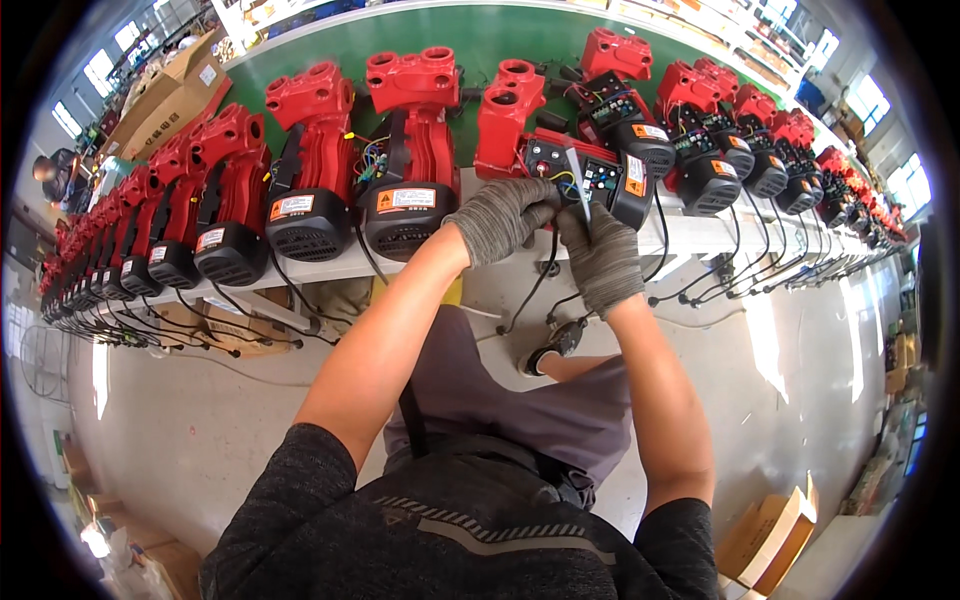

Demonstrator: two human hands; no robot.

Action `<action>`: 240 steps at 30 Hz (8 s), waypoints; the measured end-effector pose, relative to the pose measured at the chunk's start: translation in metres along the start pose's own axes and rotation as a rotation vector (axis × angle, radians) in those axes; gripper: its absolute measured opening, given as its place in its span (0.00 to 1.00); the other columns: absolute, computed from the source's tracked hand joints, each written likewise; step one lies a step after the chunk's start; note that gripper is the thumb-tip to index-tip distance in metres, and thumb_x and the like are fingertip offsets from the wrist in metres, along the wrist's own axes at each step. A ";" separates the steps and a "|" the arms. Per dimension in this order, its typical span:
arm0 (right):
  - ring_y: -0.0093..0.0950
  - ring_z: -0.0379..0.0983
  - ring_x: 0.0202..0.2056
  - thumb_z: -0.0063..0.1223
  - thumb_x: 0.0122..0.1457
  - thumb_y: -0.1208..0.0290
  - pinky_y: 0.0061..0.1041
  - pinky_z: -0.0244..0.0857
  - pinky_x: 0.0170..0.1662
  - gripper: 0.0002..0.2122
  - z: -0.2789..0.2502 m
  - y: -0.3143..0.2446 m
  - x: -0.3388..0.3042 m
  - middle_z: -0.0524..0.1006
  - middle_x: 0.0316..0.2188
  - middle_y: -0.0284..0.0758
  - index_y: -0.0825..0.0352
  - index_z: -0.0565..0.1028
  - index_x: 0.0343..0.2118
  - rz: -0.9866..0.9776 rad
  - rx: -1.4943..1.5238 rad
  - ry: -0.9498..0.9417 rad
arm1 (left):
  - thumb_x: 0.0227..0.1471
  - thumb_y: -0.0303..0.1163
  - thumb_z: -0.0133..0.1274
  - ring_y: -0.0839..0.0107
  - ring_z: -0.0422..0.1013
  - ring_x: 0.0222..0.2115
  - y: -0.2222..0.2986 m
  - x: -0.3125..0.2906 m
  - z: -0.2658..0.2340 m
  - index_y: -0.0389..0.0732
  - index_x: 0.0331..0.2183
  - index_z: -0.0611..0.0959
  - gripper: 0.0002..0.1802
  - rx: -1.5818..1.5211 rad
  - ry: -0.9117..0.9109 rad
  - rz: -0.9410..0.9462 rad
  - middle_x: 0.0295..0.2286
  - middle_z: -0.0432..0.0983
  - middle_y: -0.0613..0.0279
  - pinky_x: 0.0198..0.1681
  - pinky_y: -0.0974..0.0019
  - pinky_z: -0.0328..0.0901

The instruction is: The person installs black electrical components and covers onto a series of red motor units, using a screwdriver to secure screws and connecting wires by hand.

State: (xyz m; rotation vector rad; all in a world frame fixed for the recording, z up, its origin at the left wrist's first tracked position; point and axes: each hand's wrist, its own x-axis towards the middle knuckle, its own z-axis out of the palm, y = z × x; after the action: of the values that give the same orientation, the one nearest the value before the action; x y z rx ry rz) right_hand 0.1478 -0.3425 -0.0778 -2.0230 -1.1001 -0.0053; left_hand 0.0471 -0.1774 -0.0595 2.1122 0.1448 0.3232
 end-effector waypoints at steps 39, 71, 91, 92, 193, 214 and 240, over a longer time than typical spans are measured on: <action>0.20 0.59 0.12 0.51 0.65 0.63 0.21 0.55 0.15 0.11 -0.038 -0.010 -0.102 0.68 0.16 0.29 0.67 0.72 0.38 0.648 0.933 0.150 | 0.53 0.28 0.58 0.52 0.75 0.33 0.003 0.013 0.010 0.37 0.35 0.83 0.07 0.452 0.126 0.200 0.30 0.79 0.49 0.38 0.55 0.69; 0.34 0.72 0.45 0.60 0.55 0.78 0.31 0.69 0.44 0.17 -0.158 -0.098 -0.149 0.75 0.42 0.44 0.65 0.70 0.46 -0.094 -0.180 0.272 | 0.55 0.34 0.55 0.51 0.75 0.37 -0.017 0.001 0.032 0.41 0.39 0.81 0.11 0.475 0.369 0.222 0.37 0.77 0.51 0.42 0.51 0.70; 0.37 0.80 0.34 0.58 0.60 0.80 0.28 0.79 0.35 0.18 -0.072 -0.082 -0.096 0.72 0.43 0.49 0.62 0.60 0.45 -0.298 0.132 0.509 | 0.55 0.32 0.55 0.50 0.75 0.37 -0.016 0.002 0.031 0.38 0.40 0.80 0.11 0.463 0.316 0.204 0.37 0.77 0.49 0.41 0.51 0.71; 0.37 0.80 0.35 0.58 0.60 0.81 0.29 0.78 0.35 0.18 -0.070 -0.083 -0.095 0.72 0.43 0.48 0.62 0.60 0.45 -0.289 0.123 0.506 | 0.55 0.32 0.55 0.50 0.75 0.37 -0.017 0.002 0.031 0.38 0.40 0.80 0.11 0.463 0.315 0.205 0.37 0.77 0.49 0.41 0.51 0.71; 0.39 0.70 0.21 0.69 0.47 0.63 0.36 0.63 0.20 0.18 -0.112 -0.136 -0.070 0.71 0.22 0.39 0.66 0.77 0.39 -0.632 -0.737 -0.036 | 0.52 0.37 0.58 0.55 0.76 0.37 -0.014 0.008 0.025 0.45 0.35 0.82 0.09 0.612 0.298 0.283 0.37 0.78 0.54 0.39 0.52 0.72; 0.41 0.71 0.25 0.64 0.42 0.81 0.36 0.66 0.25 0.20 -0.112 -0.137 -0.074 0.71 0.28 0.41 0.66 0.75 0.42 -0.590 -0.652 -0.077 | 0.52 0.38 0.58 0.56 0.77 0.36 -0.019 0.007 0.032 0.44 0.36 0.83 0.10 0.579 0.398 0.273 0.36 0.78 0.55 0.38 0.53 0.72; 0.39 0.75 0.30 0.70 0.45 0.76 0.34 0.69 0.26 0.23 -0.123 -0.158 -0.060 0.73 0.33 0.39 0.64 0.76 0.47 -0.677 -0.896 -0.330 | 0.57 0.33 0.51 0.60 0.76 0.39 -0.016 0.018 0.027 0.43 0.40 0.84 0.11 0.678 0.175 0.296 0.38 0.79 0.60 0.39 0.57 0.72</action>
State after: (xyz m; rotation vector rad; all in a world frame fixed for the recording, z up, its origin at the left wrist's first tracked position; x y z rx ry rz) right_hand 0.0433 -0.4197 0.0857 -2.3071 -2.2434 -0.6283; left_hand 0.0723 -0.1866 -0.0837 2.7808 0.0426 0.7141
